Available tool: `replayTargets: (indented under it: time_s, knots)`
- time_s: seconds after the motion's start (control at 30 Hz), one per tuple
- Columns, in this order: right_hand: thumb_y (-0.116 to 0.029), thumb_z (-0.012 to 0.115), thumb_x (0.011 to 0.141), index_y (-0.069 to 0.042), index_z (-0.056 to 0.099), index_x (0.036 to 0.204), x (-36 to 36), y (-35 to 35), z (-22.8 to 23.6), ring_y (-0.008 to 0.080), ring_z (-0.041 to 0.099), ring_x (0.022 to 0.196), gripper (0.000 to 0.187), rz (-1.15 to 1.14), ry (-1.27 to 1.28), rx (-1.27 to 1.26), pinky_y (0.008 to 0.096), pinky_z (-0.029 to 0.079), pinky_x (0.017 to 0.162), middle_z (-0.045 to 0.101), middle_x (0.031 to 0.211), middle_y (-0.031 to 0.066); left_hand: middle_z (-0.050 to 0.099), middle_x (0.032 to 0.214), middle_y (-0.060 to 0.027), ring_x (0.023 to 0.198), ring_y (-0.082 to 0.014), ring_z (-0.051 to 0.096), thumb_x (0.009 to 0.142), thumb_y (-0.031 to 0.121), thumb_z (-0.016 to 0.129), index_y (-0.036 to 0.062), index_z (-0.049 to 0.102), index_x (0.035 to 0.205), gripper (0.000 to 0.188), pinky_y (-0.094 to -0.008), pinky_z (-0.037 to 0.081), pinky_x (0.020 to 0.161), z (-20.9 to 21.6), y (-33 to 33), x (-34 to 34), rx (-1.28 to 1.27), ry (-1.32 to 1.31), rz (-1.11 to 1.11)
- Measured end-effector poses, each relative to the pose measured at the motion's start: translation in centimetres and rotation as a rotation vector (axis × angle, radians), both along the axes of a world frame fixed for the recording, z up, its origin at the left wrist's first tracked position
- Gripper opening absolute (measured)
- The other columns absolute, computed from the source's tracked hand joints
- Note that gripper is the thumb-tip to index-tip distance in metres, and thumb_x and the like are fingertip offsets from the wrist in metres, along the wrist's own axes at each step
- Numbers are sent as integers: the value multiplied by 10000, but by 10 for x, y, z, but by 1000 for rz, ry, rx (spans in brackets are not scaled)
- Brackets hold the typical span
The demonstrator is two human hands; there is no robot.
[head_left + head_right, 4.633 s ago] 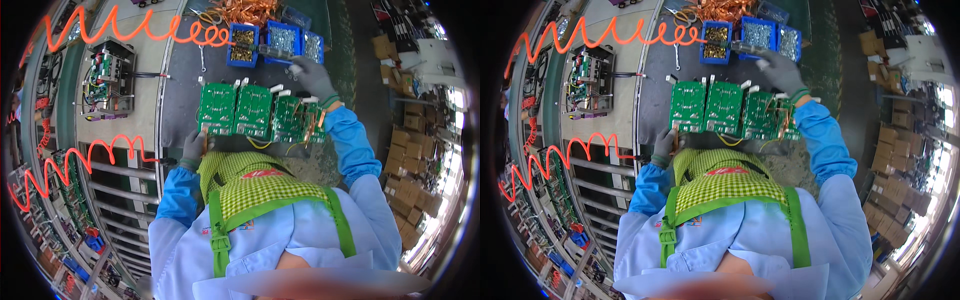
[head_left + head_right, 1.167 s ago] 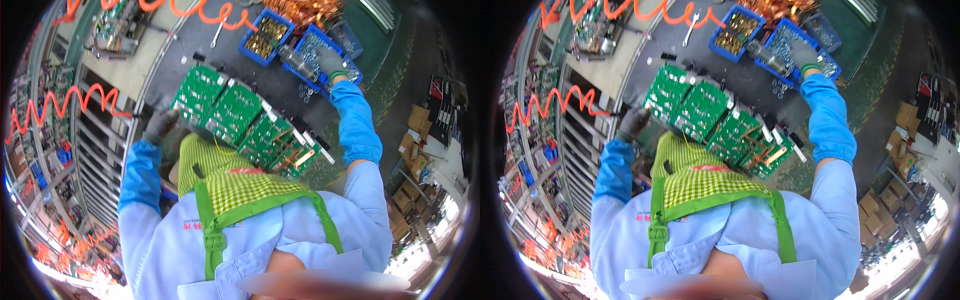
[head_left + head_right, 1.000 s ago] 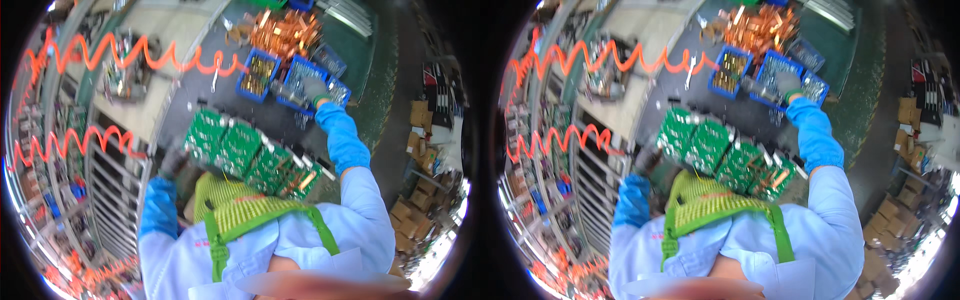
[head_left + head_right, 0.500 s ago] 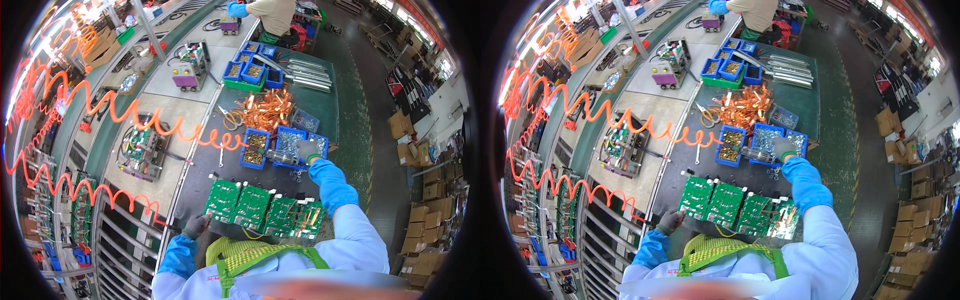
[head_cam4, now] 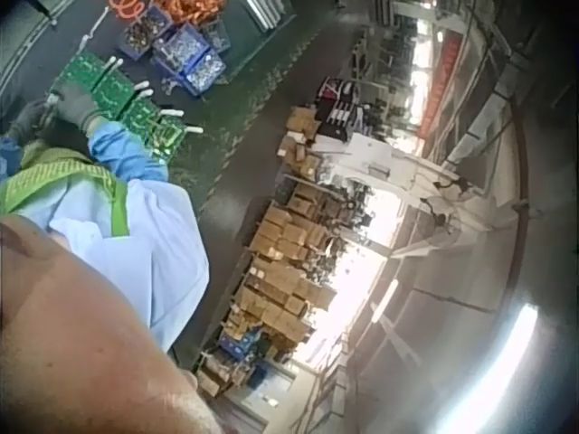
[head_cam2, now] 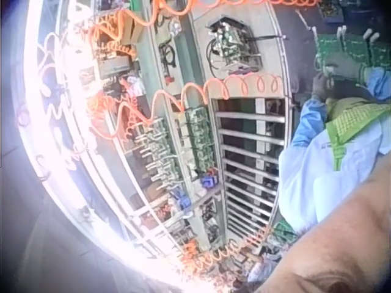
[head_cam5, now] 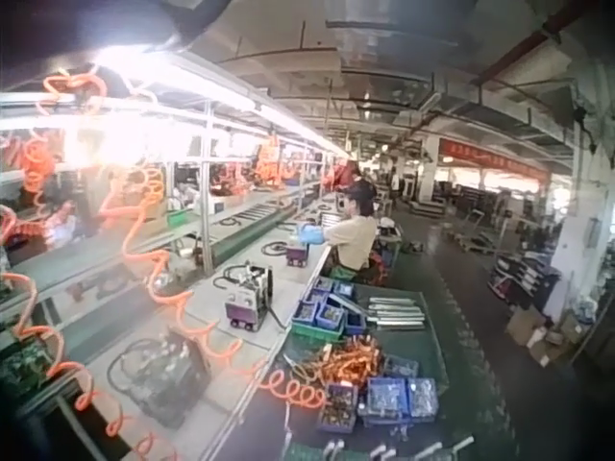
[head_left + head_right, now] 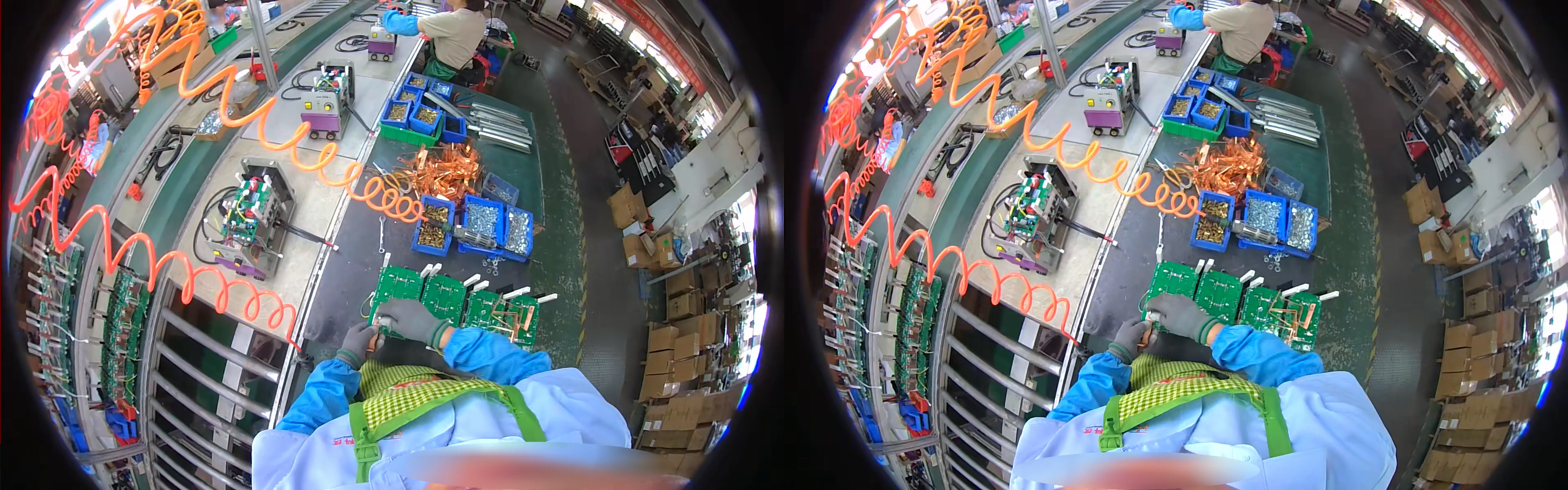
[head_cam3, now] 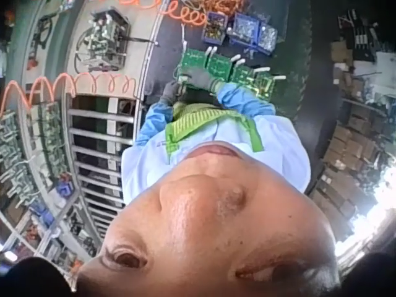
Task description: Assembling components and copper connectors onto green circuit boards at a factory workstation.
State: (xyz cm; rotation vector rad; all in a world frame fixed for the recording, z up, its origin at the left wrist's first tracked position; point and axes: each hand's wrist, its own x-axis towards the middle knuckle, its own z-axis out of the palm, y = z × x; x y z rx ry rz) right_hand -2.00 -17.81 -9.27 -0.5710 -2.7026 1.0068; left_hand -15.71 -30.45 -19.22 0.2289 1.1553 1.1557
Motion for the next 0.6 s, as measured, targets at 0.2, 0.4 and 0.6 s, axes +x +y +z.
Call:
replayTargets:
  time_s: [0.2, 0.4, 0.6]
  knots:
    - [-231, 534, 824, -131, 578, 979, -13, -10, -49, 293, 574, 875, 190, -2, -193, 18, 392, 463, 752, 589, 936, 103, 564, 717, -88, 528, -150, 542, 856, 122, 509, -18, 540, 926, 160, -255, 443, 456, -3, 4, 3, -26, -28, 62]
    - [-234, 535, 821, -142, 581, 973, -21, -10, -47, 296, 570, 864, 183, -54, -103, 18, 400, 460, 742, 582, 926, 107, 587, 747, -112, 572, -176, 573, 844, 111, 524, -24, 545, 927, 159, -258, 472, 489, -4, 5, -1, 15, -69, 34]
    - [-184, 546, 788, -140, 583, 1022, -27, -15, -36, 309, 572, 855, 240, -45, -197, 41, 401, 462, 740, 571, 911, 123, 578, 787, -116, 629, -171, 582, 841, 80, 534, -42, 543, 938, 157, -265, 497, 519, -11, 1, -4, 40, -117, 12]
